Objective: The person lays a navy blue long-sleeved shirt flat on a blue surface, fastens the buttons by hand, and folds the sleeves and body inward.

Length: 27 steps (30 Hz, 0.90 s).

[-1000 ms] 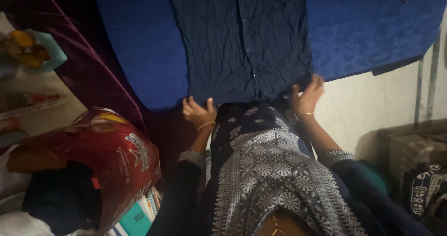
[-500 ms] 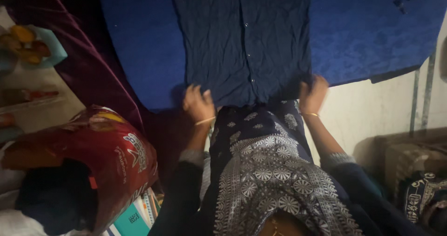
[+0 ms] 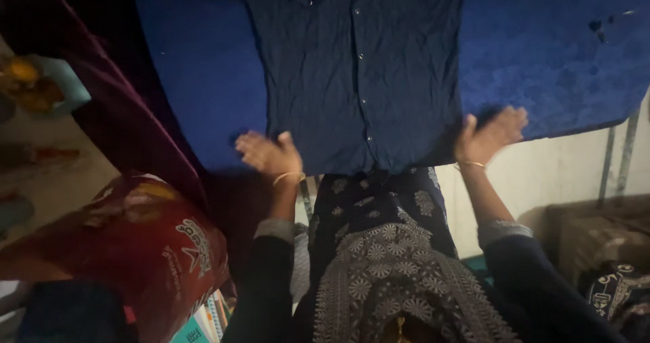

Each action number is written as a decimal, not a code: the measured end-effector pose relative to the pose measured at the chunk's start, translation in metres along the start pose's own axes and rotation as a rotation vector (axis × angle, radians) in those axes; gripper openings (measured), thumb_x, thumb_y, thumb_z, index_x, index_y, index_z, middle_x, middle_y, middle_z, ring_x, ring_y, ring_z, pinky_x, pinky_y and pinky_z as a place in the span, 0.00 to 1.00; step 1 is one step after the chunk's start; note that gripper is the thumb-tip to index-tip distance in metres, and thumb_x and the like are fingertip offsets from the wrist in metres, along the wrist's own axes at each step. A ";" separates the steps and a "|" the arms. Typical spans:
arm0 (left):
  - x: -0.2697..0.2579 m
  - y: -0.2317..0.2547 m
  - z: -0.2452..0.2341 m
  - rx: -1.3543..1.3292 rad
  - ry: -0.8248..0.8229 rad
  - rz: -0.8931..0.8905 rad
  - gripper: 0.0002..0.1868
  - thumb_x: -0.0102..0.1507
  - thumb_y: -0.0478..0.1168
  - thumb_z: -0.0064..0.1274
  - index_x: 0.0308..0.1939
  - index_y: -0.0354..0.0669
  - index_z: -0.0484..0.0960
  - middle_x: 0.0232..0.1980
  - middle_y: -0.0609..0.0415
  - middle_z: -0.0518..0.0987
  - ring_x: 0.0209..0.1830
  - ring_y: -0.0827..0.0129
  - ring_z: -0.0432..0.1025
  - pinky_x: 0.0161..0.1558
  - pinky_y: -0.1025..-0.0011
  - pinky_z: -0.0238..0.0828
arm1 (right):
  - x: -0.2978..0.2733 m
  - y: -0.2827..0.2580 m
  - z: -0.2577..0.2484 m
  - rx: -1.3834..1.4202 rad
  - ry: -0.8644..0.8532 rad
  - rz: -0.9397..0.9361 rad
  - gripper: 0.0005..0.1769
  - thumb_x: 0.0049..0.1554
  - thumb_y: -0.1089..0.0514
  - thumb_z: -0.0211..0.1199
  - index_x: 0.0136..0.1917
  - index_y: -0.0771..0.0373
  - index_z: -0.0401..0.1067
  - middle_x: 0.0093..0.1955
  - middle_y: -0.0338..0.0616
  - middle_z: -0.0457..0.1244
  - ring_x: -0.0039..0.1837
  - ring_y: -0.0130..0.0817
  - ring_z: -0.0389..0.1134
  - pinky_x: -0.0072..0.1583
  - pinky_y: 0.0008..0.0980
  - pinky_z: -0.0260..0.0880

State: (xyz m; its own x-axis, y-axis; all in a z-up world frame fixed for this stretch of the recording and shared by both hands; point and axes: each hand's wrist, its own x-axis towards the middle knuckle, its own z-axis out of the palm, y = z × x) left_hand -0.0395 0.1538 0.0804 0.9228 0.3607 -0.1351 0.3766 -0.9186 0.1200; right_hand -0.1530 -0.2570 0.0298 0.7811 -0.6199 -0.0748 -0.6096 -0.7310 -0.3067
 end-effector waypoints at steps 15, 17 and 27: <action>0.045 0.086 0.029 -0.135 -0.006 0.390 0.46 0.71 0.62 0.41 0.78 0.25 0.52 0.81 0.30 0.49 0.83 0.40 0.39 0.76 0.43 0.32 | 0.111 -0.071 0.006 -0.059 -0.017 -0.035 0.48 0.74 0.33 0.46 0.87 0.72 0.38 0.89 0.63 0.31 0.87 0.62 0.26 0.80 0.62 0.21; 0.041 0.102 0.025 -0.141 -0.012 0.360 0.46 0.71 0.62 0.41 0.79 0.26 0.51 0.82 0.29 0.47 0.83 0.38 0.37 0.76 0.42 0.31 | 0.109 -0.099 0.019 -0.030 -0.038 -0.117 0.47 0.73 0.34 0.45 0.87 0.70 0.40 0.89 0.63 0.32 0.88 0.61 0.27 0.81 0.63 0.21; 0.137 0.145 0.010 0.040 -0.187 0.428 0.49 0.68 0.67 0.38 0.79 0.32 0.48 0.82 0.35 0.46 0.83 0.46 0.39 0.78 0.46 0.32 | 0.212 -0.129 0.007 -0.114 -0.251 -0.197 0.45 0.69 0.33 0.45 0.87 0.59 0.40 0.89 0.53 0.31 0.88 0.50 0.28 0.83 0.52 0.24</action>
State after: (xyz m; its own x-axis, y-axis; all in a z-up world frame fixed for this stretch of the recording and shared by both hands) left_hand 0.1411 0.0686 0.0693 0.9629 -0.0836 -0.2567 -0.0413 -0.9852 0.1662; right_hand 0.0921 -0.2922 0.0471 0.8855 -0.3846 -0.2607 -0.4440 -0.8656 -0.2314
